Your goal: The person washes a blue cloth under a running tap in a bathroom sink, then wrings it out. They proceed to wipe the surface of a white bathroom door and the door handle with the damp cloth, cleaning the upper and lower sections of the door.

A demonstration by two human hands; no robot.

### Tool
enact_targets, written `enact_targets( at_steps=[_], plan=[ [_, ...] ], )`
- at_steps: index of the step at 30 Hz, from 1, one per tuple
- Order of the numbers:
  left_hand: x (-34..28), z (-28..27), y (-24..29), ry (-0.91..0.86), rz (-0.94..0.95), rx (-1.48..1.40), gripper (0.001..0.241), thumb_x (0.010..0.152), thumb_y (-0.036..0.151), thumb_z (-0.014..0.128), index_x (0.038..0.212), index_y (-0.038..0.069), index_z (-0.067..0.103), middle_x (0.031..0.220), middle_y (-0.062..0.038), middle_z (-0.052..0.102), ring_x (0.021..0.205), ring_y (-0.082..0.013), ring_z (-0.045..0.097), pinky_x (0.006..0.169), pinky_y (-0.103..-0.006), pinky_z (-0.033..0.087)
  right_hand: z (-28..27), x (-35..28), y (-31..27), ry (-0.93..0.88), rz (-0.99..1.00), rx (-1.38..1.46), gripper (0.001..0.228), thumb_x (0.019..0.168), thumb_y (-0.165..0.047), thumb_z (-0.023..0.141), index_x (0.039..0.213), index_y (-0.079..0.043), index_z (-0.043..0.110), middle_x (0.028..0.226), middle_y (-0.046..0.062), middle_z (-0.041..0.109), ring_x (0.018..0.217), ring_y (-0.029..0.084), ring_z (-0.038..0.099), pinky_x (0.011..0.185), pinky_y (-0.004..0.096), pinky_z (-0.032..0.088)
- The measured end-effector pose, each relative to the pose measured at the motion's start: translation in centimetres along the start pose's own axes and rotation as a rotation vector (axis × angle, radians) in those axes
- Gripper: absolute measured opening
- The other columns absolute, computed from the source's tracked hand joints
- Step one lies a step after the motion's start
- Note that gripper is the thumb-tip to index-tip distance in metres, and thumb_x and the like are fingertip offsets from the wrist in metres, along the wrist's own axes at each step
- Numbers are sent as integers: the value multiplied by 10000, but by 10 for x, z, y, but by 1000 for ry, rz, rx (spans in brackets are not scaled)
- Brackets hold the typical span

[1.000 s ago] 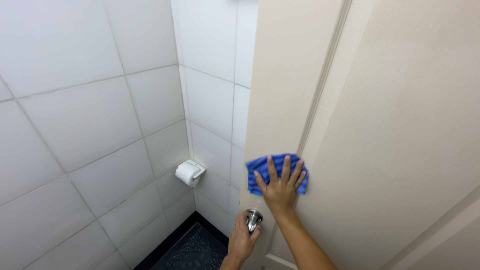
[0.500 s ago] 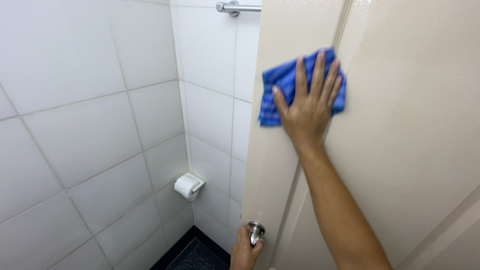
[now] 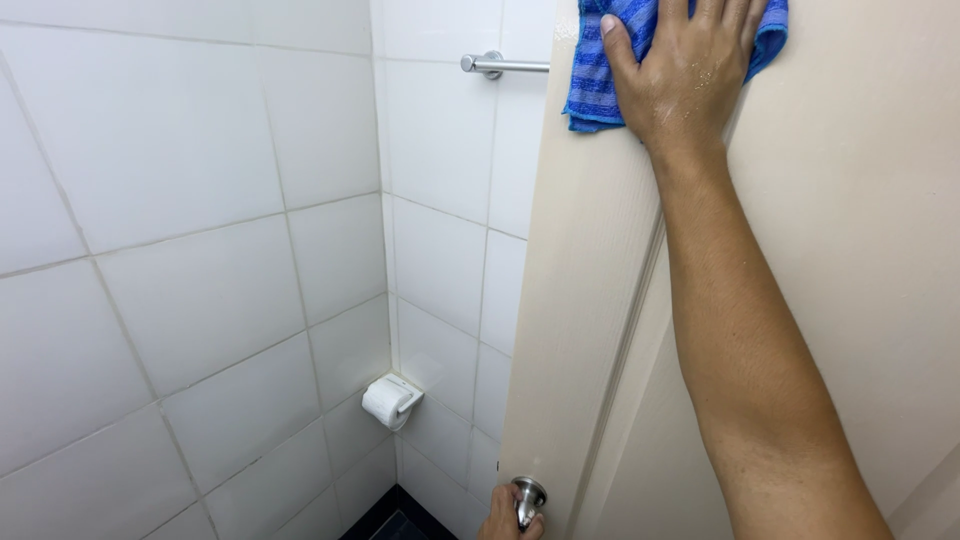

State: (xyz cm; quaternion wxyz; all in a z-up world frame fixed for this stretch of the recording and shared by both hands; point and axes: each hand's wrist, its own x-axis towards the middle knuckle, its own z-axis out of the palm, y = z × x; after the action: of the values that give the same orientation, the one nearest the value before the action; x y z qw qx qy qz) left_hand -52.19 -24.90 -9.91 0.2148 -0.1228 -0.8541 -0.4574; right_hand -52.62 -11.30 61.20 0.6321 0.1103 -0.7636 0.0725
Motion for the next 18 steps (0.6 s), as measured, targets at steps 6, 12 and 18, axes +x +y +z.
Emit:
enact_targets(
  at_steps=[6, 12, 18],
  plan=[
    [1, -3, 8, 26, -9, -40, 514, 757, 229, 840, 1103, 48, 505, 1017, -124, 530, 712, -271, 695, 591, -385, 559, -3, 2, 2, -26, -2, 1, 734, 1145, -602, 528, 1647, -96, 352, 1644, 311, 269, 1534, 504, 118, 1274, 586, 37],
    [5, 15, -9, 286, 149, -72, 537, 643, 190, 841, 1050, 26, 532, 924, -121, 546, 713, -289, 686, 551, -393, 578, -6, -45, -4, -64, -11, -16, 747, 1137, -592, 481, 1698, -151, 257, 1728, 257, 125, 1575, 439, 22, 1305, 550, 8],
    [2, 23, -14, 136, -25, -45, 524, 682, 267, 850, 1046, 45, 546, 948, -113, 539, 704, -270, 671, 575, -404, 567, -19, -19, 10, -118, -29, -23, 777, 1140, -610, 439, 1707, -129, 214, 1729, 273, 117, 1590, 439, 36, 1308, 542, 6]
  ],
)
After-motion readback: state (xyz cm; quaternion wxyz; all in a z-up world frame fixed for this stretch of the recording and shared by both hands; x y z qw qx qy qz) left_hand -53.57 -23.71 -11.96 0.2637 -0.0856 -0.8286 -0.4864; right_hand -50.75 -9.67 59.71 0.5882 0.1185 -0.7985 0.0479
